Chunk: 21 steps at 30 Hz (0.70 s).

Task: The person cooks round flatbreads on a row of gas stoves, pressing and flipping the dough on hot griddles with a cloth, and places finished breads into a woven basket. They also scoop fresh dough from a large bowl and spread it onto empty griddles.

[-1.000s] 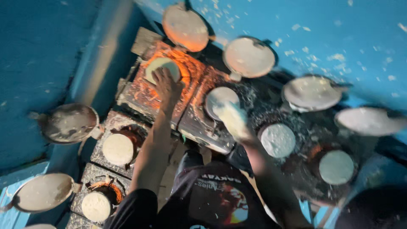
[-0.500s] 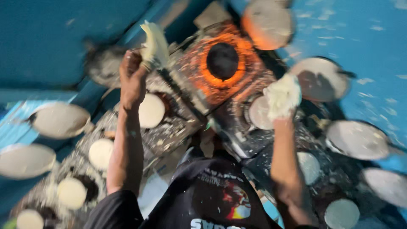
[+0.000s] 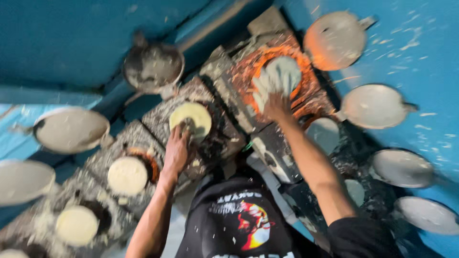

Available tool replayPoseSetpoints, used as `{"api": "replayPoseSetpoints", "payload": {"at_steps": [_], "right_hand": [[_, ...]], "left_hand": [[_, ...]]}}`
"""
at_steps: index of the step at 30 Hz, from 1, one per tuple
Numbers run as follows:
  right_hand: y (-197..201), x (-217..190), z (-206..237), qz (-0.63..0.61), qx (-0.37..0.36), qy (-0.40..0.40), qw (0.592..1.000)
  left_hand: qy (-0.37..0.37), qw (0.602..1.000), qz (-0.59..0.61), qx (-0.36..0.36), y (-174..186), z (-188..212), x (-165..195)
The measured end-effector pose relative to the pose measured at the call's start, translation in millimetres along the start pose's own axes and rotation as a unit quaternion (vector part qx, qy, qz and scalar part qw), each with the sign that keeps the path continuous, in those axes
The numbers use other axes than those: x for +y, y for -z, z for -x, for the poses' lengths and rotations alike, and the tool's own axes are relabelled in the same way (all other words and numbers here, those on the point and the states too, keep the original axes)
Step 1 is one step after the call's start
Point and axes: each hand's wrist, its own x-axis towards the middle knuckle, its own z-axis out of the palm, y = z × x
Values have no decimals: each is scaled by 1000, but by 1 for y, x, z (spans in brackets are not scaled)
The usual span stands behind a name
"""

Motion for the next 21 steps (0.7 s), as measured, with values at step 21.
{"api": "replayPoseSetpoints", "payload": {"at_steps": [21], "right_hand": [[16, 31, -7, -189, 18, -15, 982]], "left_hand": [[19, 980, -199, -2, -14, 1, 11]]}}
